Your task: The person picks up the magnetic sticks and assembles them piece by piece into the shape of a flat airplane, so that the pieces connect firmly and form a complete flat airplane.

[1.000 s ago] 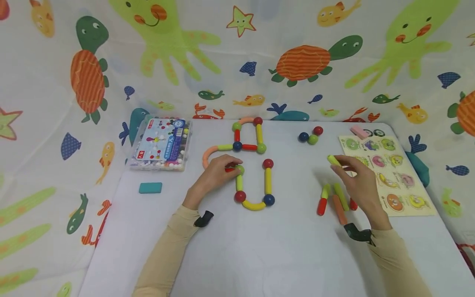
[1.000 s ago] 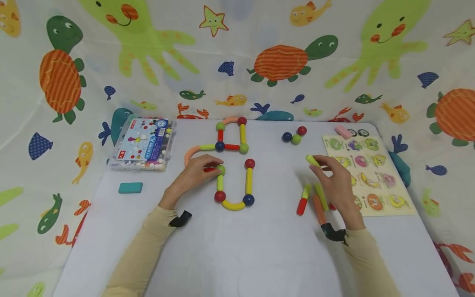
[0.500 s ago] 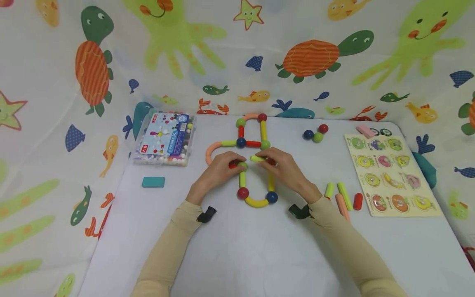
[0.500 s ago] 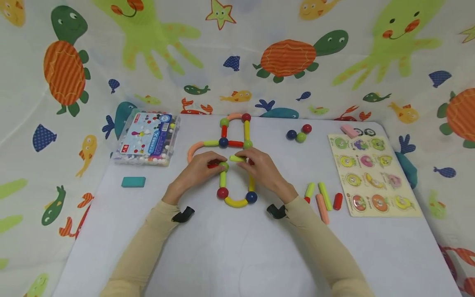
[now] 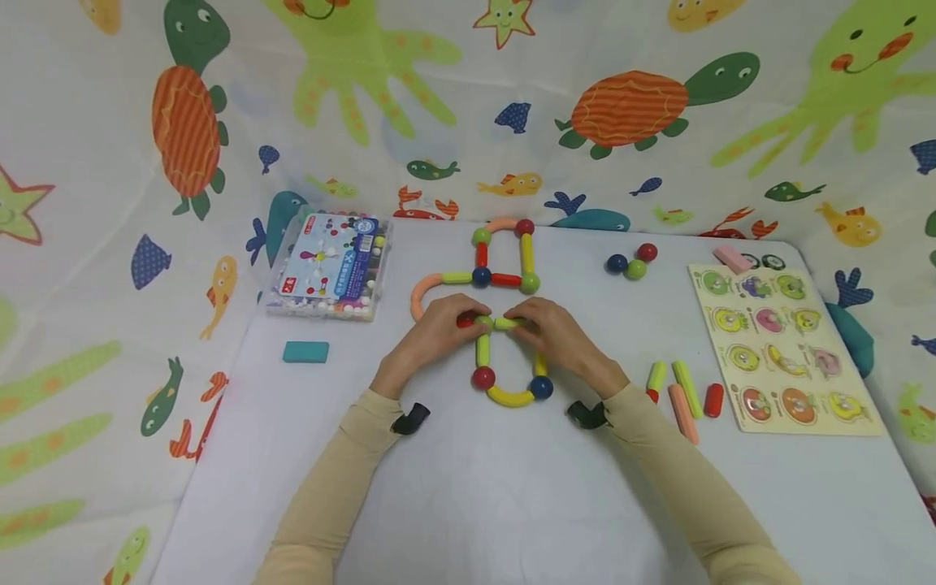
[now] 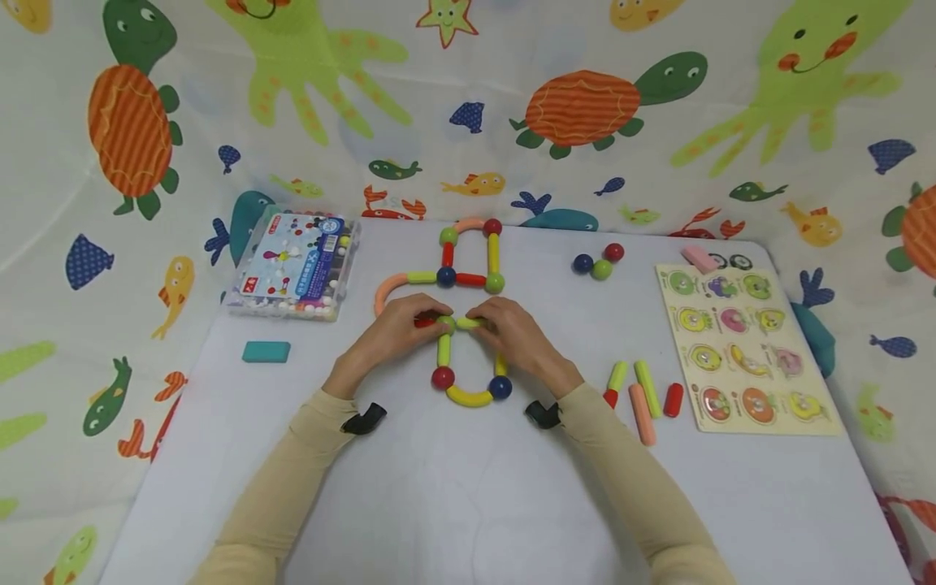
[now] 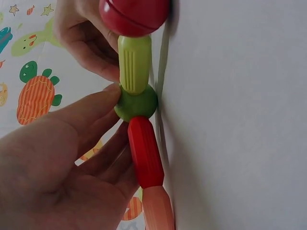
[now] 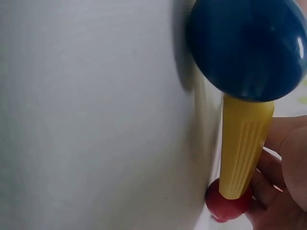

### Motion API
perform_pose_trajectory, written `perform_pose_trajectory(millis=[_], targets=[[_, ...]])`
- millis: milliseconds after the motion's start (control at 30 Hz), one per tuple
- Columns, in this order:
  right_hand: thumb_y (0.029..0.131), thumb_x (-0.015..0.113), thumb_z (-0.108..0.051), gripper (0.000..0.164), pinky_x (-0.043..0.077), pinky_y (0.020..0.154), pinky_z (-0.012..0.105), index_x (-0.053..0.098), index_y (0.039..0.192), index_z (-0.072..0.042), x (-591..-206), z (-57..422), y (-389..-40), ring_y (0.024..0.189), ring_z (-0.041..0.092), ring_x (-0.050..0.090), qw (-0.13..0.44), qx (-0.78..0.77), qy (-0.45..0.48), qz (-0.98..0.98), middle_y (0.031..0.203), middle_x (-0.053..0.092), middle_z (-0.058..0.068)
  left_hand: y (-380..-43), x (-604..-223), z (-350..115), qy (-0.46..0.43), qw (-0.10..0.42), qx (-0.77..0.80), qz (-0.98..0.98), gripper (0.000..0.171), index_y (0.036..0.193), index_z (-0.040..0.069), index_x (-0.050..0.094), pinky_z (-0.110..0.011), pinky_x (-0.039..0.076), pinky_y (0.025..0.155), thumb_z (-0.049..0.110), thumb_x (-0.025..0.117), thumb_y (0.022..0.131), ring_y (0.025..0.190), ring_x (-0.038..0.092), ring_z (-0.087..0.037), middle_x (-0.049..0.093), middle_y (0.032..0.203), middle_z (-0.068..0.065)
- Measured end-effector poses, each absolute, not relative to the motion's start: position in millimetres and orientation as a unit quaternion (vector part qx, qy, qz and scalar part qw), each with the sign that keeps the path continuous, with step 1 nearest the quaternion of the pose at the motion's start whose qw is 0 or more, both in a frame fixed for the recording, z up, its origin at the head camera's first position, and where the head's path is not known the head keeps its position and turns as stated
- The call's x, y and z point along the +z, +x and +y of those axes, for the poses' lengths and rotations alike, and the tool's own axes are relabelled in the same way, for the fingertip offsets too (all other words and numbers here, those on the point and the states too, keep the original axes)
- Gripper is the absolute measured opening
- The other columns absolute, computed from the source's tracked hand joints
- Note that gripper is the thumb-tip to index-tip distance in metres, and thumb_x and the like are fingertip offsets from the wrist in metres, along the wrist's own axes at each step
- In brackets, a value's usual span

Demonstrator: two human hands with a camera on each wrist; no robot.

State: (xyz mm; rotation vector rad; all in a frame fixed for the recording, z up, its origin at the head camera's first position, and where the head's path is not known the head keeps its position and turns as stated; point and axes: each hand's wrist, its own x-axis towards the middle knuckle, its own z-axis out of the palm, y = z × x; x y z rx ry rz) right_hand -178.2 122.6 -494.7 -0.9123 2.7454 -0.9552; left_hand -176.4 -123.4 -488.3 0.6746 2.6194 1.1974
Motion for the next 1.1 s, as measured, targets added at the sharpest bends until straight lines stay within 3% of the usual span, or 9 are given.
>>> perform_pose_trajectory(millis=[433,667,867,1100], targets=[[0.092,0.075,-0.013,0.031,0.054,0.099,0.042,0.071,0.123,-0.009,-494,125,-176,0.108,0.022,0.063,0.042,-0.327,-0.294,0.897,0.120,0.070,0.006,-175,-494,-115,0.233,0.093,0.403,0.880,0.033,0.124,0.010,0.070,-0.033,0.052,0.094,0.023,0.074,0.094,0.104,0.059,-0.019,0.066,0.118,-0.005],[0.098,0.069,-0.022,0.032,0.051,0.104,0.048,0.068,0.128,-0.010,-491,139,-172,0.116,0.025,0.060,-0.010,-0.385,-0.164,0.908,0.128,0.065,0.008,-174,-496,-102,0.241,0.094,0.374,0.891,0.034,0.125,0.010,0.070,-0.034,0.052,0.099,0.027,0.073,0.095,0.109,0.059,-0.019,0.064,0.120,-0.006],[0.100,0.066,-0.024,0.034,0.053,0.101,0.046,0.066,0.130,-0.007,-496,145,-170,0.109,0.026,0.062,0.038,-0.381,-0.118,0.916,0.121,0.067,0.011,-171,-494,-98,0.228,0.093,0.357,0.901,0.030,0.123,0.009,0.071,-0.035,0.051,0.100,0.023,0.072,0.096,0.109,0.060,-0.020,0.065,0.120,-0.007],[0.101,0.065,-0.024,0.034,0.056,0.094,0.042,0.066,0.130,-0.008,-496,143,-163,0.104,0.023,0.065,0.040,-0.393,-0.129,0.910,0.119,0.069,0.009,-171,-493,-97,0.228,0.091,0.352,0.903,0.029,0.122,0.009,0.071,-0.035,0.051,0.101,0.022,0.071,0.096,0.111,0.061,-0.020,0.066,0.120,-0.007]])
